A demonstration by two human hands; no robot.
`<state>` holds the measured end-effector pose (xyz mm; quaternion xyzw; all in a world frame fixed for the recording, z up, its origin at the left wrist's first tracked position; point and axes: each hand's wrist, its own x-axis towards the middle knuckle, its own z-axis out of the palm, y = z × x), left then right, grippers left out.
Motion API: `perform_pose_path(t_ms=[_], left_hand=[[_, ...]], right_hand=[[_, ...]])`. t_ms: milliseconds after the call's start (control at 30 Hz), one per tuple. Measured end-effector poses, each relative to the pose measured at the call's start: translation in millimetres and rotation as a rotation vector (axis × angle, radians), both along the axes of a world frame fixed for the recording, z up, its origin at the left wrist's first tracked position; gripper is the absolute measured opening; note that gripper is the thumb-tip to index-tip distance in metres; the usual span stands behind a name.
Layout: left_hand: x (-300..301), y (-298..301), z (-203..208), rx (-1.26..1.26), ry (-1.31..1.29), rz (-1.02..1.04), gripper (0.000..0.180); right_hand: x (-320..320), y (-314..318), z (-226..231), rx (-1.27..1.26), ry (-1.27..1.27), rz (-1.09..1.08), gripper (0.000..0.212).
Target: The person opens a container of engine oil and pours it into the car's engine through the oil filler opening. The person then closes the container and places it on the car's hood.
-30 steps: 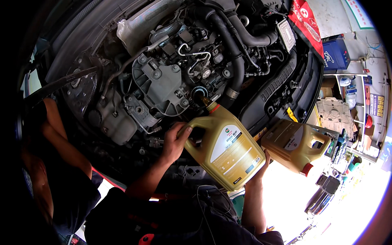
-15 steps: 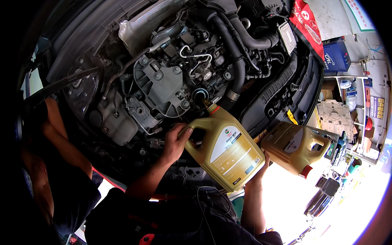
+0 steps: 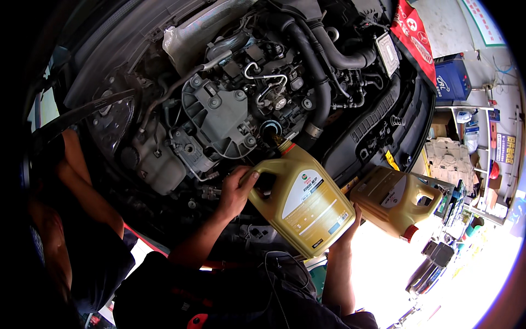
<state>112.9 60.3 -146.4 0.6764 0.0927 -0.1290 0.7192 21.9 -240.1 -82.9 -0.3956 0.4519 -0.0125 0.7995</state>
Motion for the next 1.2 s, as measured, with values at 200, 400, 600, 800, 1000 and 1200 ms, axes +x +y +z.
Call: perform_pose_path(t_ms=[200, 400, 600, 800, 1000, 1200], left_hand=[[-1, 0, -6, -0.033, 0.035, 0.013, 0.022], [0, 1, -9, 0.031, -0.013, 0.005, 0.022], [2, 2, -7, 0.039, 0.011, -0.011, 0.022], [4, 2, -8, 0.067, -0.008, -0.015, 0.022], [4, 1, -11, 0.030, 0.026, 0.000, 0.022], [4, 2, -11, 0.047, 0.015, 0.000, 0.022]], right_hand=[[5, 3, 4, 0.044, 0.014, -0.005, 0.060], [4, 2, 2, 0.088, -0.002, -0.008, 0.062], [3, 0, 2, 0.123, -0.031, 0.005, 0.063], [4, 3, 2, 0.142, -0.013, -0.027, 0.064], [2, -2, -5, 0.129, -0.013, -0.008, 0.064], [1, -3, -8, 0.110, -0.010, -0.009, 0.062]])
